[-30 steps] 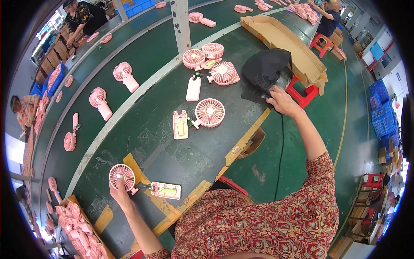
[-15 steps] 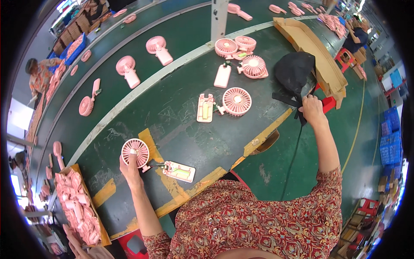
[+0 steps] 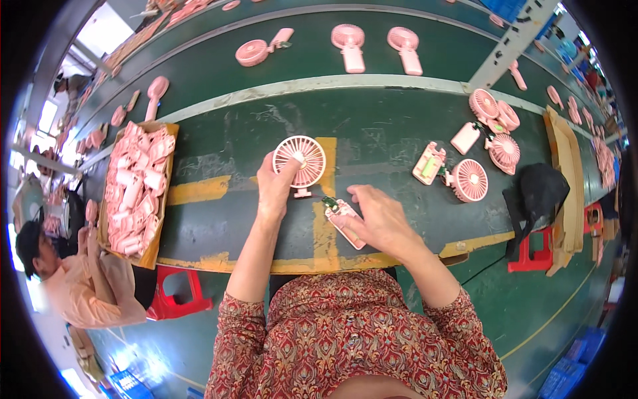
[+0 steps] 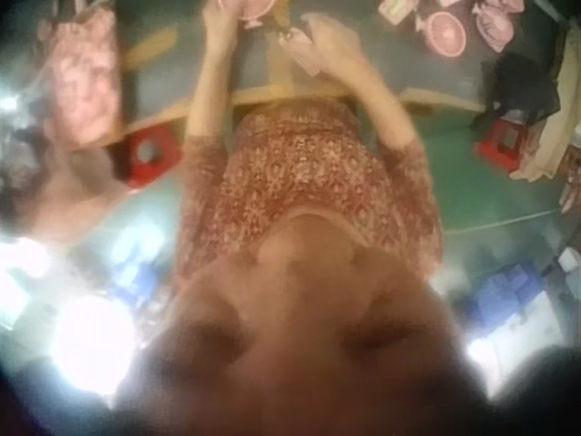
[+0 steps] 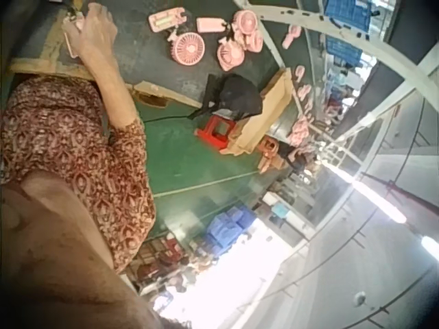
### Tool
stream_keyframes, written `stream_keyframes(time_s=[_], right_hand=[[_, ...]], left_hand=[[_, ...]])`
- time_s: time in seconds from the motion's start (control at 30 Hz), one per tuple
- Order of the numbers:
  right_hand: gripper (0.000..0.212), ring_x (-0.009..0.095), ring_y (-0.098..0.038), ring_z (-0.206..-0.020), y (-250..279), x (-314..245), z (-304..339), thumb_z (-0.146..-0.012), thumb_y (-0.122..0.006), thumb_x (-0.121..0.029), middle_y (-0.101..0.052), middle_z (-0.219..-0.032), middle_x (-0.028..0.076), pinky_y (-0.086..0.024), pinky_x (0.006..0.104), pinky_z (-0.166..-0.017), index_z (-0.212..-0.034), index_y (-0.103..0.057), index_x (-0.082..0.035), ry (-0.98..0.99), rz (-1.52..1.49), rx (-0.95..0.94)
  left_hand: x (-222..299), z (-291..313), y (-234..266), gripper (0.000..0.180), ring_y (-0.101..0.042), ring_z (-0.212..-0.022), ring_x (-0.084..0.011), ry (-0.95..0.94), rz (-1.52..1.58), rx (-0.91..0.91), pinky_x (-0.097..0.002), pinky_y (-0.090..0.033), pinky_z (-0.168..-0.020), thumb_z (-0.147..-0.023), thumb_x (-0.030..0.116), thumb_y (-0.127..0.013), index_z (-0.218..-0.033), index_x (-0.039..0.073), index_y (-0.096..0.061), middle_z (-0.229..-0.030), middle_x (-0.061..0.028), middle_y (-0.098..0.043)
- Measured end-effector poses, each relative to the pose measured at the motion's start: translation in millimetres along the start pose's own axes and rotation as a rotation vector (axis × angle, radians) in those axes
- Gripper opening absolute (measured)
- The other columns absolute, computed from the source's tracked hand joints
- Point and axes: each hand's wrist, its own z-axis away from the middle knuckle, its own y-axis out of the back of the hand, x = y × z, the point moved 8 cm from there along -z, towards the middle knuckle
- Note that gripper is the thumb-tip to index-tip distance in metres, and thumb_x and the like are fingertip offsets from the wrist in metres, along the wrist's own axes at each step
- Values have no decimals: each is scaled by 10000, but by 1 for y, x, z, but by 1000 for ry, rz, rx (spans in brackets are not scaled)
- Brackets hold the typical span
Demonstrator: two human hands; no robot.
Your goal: The person assembles handheld fans by connecting the fan heads to the handle housing and internal components, snapping the casing covers onto the handles, testing fan operation by pressing the power button, and placing the assembled fans onto the conveyor belt.
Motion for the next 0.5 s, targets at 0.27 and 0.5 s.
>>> stream_keyframes(time_s=[0.27, 0.5], right_hand=[[384, 297, -637, -800, -39, 11, 2, -797, -654, -286, -633, -837, 168, -490, 401, -707, -988, -531, 24, -252, -277, -318], [369, 169, -627, -603, -73, 18, 23, -890, -563, -373, -625, -765, 93, -550, 281, -562, -1042, -522, -39, -620, -1384, -434]], left_hand=[[17, 14, 17, 435, -609, -853, -127, -7, 176, 37, -261, -494, -771, -795, 219, -696, -1094, -44, -521, -983, -102, -620], [25, 24, 34, 375, -635, -875, -158, -24, 191, 41, -303, -534, -764, -859, 222, -602, -1112, -38, -510, -1009, -116, -623]])
